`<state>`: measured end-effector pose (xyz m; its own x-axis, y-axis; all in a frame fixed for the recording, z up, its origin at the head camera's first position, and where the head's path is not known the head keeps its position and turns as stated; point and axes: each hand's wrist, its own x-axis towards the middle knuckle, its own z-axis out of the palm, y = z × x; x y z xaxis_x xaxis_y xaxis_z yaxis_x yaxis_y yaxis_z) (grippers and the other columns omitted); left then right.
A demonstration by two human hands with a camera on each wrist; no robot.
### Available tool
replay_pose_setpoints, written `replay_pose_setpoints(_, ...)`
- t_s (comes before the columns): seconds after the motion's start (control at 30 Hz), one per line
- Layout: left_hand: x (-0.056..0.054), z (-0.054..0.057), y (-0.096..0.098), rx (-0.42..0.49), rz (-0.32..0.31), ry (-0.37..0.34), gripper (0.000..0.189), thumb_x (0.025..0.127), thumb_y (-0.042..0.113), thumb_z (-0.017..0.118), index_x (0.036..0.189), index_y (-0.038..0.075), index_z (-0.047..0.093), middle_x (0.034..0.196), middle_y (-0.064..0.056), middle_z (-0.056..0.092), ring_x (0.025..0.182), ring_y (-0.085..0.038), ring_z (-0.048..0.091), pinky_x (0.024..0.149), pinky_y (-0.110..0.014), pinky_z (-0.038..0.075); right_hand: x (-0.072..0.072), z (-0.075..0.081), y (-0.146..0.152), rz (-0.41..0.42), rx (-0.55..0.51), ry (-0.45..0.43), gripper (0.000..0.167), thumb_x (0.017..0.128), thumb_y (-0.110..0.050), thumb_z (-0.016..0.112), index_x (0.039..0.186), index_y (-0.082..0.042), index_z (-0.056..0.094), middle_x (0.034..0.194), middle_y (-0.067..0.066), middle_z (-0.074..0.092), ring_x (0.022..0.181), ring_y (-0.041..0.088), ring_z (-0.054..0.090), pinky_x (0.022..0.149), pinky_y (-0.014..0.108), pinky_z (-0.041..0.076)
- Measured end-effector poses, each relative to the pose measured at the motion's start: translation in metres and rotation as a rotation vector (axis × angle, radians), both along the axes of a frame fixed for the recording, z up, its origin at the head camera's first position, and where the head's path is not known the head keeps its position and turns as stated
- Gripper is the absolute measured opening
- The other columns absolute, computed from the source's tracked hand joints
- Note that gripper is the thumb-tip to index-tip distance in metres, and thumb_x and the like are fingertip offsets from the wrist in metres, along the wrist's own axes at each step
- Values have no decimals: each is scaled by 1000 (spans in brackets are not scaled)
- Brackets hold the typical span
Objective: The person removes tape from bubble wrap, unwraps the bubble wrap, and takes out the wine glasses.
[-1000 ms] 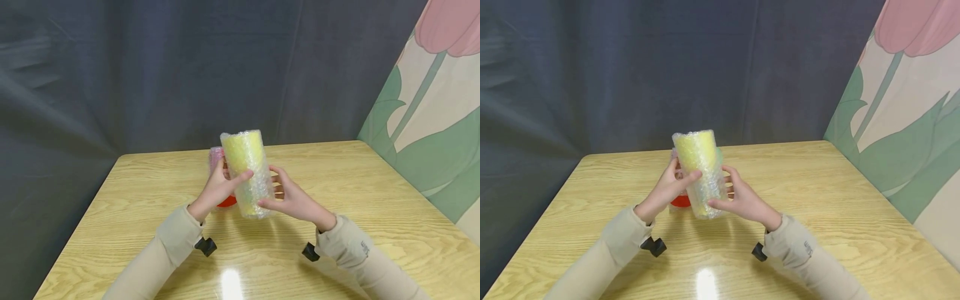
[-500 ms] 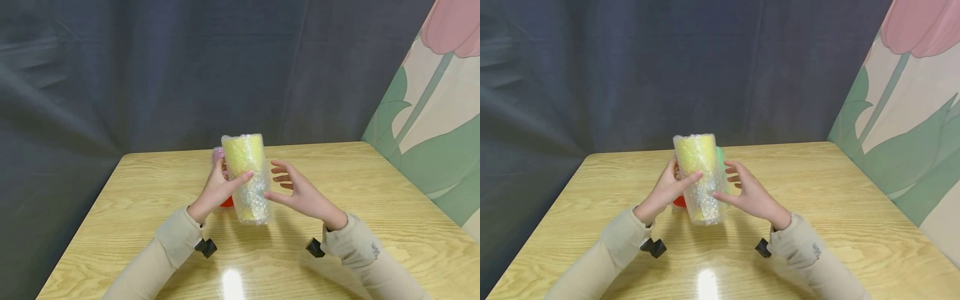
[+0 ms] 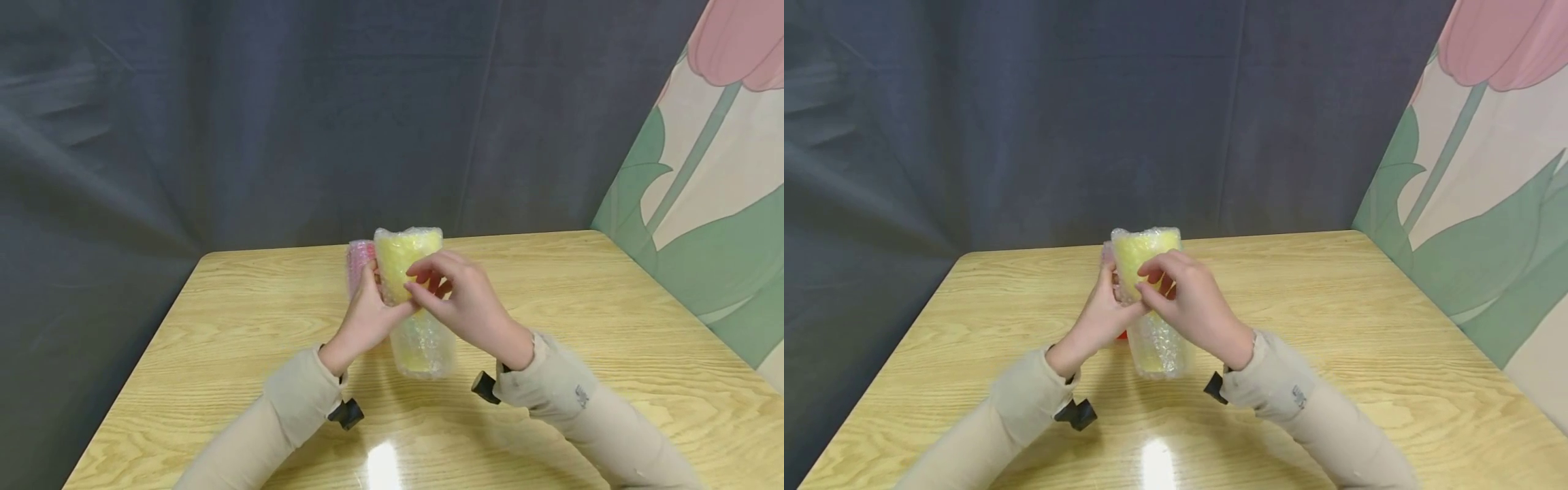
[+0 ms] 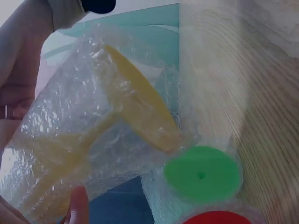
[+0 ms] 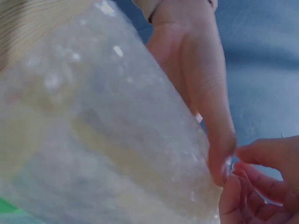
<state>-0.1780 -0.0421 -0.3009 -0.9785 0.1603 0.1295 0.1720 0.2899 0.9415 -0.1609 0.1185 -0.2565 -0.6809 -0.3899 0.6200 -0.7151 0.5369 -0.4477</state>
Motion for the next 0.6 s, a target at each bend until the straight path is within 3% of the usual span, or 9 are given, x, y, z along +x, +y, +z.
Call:
replay_pose_setpoints(0.33,2,2,-4,11,-27,19,77,83,27,64,144,9,20,119,-12,46,95,-21,52,75,-26,47,-6,-1,-2,-57,-5,0,15,77,-6,73,88,-3,63,74,7,59,64,13,54,57,23,49)
replay_pose_setpoints(0.6,5,4,0,-30,-2,57,77,83,28,66,143,10,22,115,-11,48,90,-21,52,71,-26,47,-6,-3,-3,-128,-20,1,17,77,-11,75,83,-4,60,71,6,54,59,12,47,55,20,42)
